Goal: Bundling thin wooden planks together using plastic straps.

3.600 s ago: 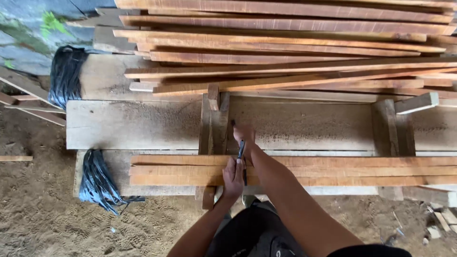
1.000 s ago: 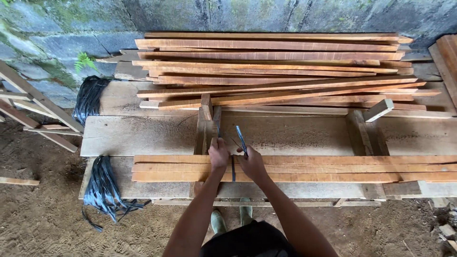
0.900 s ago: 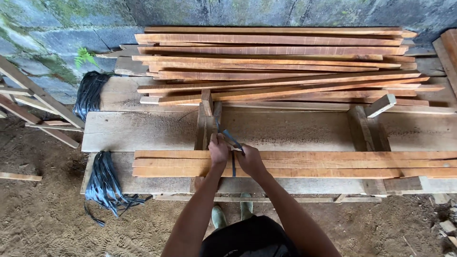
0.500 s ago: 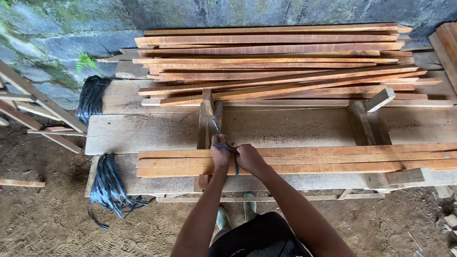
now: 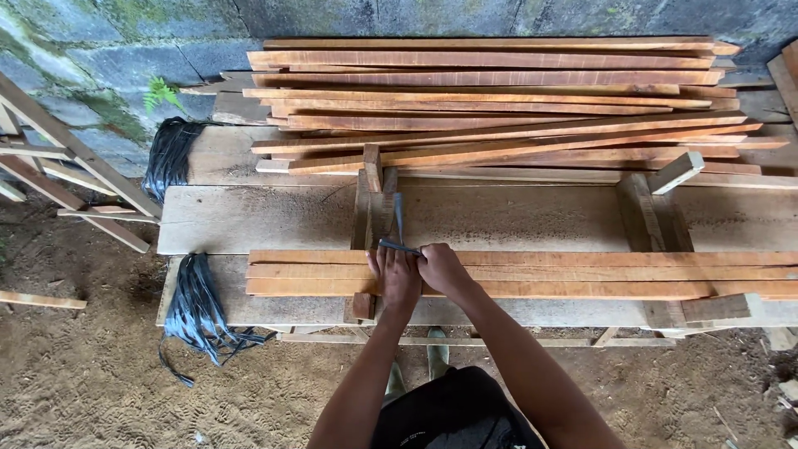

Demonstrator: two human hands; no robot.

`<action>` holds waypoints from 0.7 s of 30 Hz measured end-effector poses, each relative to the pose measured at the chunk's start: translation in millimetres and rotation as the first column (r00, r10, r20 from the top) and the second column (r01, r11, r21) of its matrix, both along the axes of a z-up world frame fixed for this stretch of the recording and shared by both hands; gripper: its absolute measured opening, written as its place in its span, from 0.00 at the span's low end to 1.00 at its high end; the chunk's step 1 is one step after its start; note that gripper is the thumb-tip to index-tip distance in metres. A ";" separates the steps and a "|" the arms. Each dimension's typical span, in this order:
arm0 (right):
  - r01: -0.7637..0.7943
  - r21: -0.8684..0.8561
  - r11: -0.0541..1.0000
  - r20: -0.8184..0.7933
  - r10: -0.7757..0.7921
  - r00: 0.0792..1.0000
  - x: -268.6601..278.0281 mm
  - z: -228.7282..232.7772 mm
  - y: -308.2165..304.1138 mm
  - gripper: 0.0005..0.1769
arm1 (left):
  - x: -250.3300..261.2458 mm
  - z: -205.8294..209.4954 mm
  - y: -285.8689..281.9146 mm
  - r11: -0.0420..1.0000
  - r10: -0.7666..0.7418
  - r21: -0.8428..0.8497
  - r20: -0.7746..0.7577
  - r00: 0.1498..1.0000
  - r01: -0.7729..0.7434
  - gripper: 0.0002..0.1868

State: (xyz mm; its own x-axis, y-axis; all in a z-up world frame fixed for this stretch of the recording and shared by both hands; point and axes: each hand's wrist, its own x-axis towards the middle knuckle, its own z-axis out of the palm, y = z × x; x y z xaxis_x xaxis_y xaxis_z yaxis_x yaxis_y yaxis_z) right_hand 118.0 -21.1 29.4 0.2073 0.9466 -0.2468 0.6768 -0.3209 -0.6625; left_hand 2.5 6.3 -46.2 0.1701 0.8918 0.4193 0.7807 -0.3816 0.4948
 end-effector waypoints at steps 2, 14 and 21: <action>0.000 0.014 1.000 -0.004 0.000 1.000 -1.5 0.1 -1.2 0.13 | 2.4 -8.1 5.1 1.000 -0.010 -0.015 0.020 1.000 0.010 0.12; 0.267 0.223 0.938 -0.377 -0.169 0.910 1.9 8.1 -26.2 0.13 | 10.4 10.5 17.5 0.870 0.088 -0.492 0.217 0.972 0.031 0.15; 0.392 0.266 0.881 -0.551 -0.195 0.812 7.2 -5.0 -25.8 0.13 | 6.6 -2.4 23.3 0.804 0.045 -0.590 0.189 0.981 0.077 0.16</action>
State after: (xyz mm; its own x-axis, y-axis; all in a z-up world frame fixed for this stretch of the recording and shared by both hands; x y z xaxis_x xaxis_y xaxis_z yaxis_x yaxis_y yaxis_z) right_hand 125.2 -46.9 24.4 0.4322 0.8999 -0.0573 0.1365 -0.1281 -0.9823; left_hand 9.1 29.6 -48.6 0.1606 0.9732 -0.1644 0.6481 0.0216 0.7612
